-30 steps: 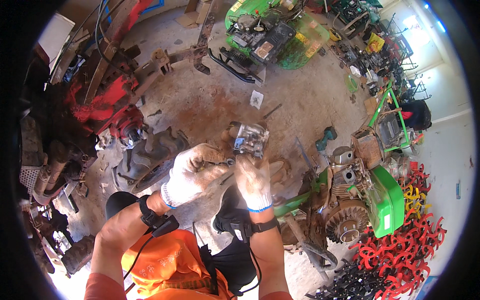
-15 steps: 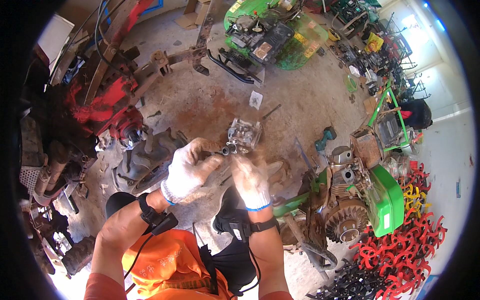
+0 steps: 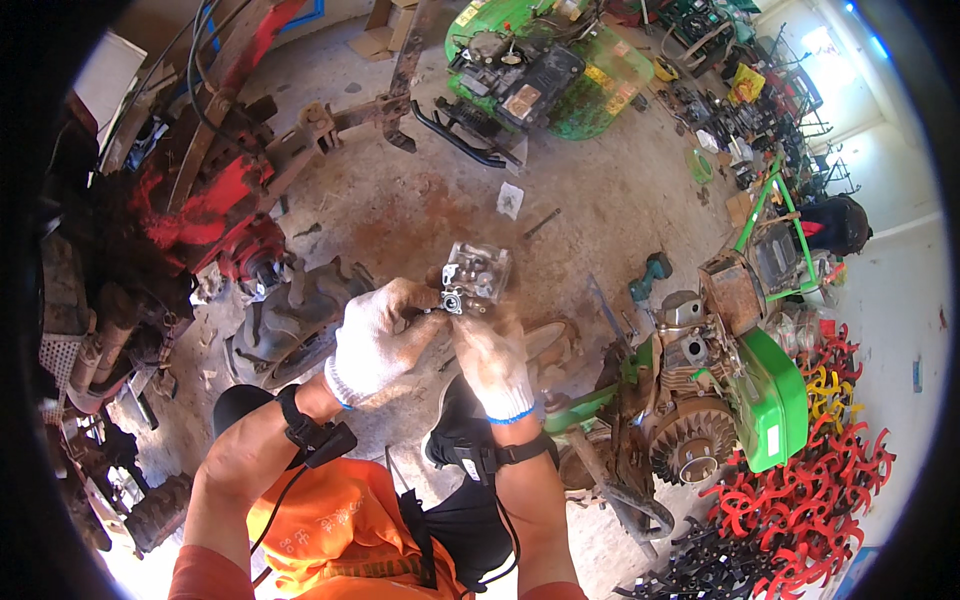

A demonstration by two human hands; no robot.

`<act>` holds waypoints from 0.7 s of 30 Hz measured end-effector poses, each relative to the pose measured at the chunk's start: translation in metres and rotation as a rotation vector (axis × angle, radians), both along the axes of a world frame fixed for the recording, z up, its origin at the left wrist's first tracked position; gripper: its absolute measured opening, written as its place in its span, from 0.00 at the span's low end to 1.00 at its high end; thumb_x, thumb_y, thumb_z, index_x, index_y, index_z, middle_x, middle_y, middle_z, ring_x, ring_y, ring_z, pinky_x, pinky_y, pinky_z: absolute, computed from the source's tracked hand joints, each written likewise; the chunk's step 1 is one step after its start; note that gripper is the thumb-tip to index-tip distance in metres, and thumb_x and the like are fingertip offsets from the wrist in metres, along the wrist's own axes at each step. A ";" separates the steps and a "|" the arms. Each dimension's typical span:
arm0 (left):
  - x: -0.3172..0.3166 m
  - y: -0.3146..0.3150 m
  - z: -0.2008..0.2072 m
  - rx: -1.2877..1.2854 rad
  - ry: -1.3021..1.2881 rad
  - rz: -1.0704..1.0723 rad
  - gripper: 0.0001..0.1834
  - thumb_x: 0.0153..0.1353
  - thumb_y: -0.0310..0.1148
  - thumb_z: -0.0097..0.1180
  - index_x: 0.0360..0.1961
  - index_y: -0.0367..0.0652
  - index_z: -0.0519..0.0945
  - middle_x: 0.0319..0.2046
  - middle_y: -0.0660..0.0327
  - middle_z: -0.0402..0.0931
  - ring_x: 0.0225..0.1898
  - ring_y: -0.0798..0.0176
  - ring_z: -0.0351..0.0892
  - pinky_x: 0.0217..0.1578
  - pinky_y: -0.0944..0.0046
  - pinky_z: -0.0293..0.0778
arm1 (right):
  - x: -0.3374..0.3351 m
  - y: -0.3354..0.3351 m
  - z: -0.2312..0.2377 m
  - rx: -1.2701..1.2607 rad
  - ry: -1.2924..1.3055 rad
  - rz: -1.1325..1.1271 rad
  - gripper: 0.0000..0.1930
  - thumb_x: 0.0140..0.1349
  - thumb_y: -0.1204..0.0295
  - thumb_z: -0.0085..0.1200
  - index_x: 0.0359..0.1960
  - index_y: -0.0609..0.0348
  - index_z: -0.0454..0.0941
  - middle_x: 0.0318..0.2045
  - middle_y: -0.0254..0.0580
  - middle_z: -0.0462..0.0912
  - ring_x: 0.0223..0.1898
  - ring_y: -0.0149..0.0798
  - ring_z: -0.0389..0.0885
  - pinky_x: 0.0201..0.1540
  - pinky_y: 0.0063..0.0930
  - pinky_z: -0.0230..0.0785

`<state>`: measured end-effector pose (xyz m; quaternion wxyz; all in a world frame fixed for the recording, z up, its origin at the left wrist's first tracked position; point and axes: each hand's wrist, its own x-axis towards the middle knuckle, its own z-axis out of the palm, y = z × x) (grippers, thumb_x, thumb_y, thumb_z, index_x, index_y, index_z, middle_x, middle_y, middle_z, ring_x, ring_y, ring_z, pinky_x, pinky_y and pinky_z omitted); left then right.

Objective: The person holds a small metallic engine component and uses a yellow-handled screwdriver to adjust internal parts. The person repeatedly rotates the component and manipulates the screwdriver inside it while seated in a workshop.

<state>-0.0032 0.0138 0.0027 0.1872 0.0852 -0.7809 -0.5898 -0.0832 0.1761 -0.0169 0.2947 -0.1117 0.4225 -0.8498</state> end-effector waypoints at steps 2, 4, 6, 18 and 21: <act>-0.001 -0.001 -0.002 -0.042 0.017 -0.004 0.10 0.64 0.26 0.72 0.44 0.36 0.86 0.35 0.52 0.90 0.35 0.66 0.88 0.39 0.63 0.83 | 0.000 0.000 -0.002 -0.020 0.036 0.012 0.37 0.69 0.84 0.61 0.79 0.52 0.63 0.67 0.56 0.79 0.66 0.49 0.81 0.72 0.45 0.73; -0.001 -0.002 -0.004 -0.070 0.008 0.000 0.10 0.64 0.26 0.72 0.44 0.36 0.86 0.36 0.52 0.90 0.35 0.65 0.89 0.39 0.63 0.83 | 0.002 0.001 -0.004 -0.018 0.050 0.001 0.41 0.68 0.84 0.61 0.81 0.49 0.59 0.67 0.57 0.79 0.67 0.51 0.80 0.72 0.46 0.74; -0.001 -0.002 -0.006 -0.087 0.027 0.003 0.10 0.63 0.26 0.72 0.44 0.37 0.86 0.36 0.51 0.89 0.35 0.63 0.89 0.39 0.62 0.83 | 0.003 0.001 -0.005 0.006 0.042 -0.032 0.45 0.67 0.84 0.62 0.84 0.47 0.55 0.68 0.59 0.78 0.69 0.52 0.79 0.72 0.48 0.74; -0.003 0.000 -0.005 -0.219 0.149 0.018 0.08 0.59 0.30 0.73 0.38 0.44 0.88 0.31 0.51 0.86 0.33 0.42 0.87 0.36 0.49 0.82 | -0.001 -0.001 -0.004 -0.107 -0.018 0.013 0.42 0.69 0.83 0.58 0.83 0.49 0.54 0.66 0.62 0.78 0.69 0.57 0.79 0.73 0.50 0.72; -0.001 -0.001 -0.005 -0.244 0.134 0.000 0.09 0.59 0.28 0.73 0.40 0.40 0.87 0.33 0.49 0.86 0.34 0.44 0.89 0.37 0.52 0.82 | 0.000 -0.003 -0.004 -0.035 -0.021 0.003 0.40 0.70 0.83 0.57 0.82 0.50 0.55 0.65 0.61 0.79 0.68 0.56 0.80 0.73 0.50 0.73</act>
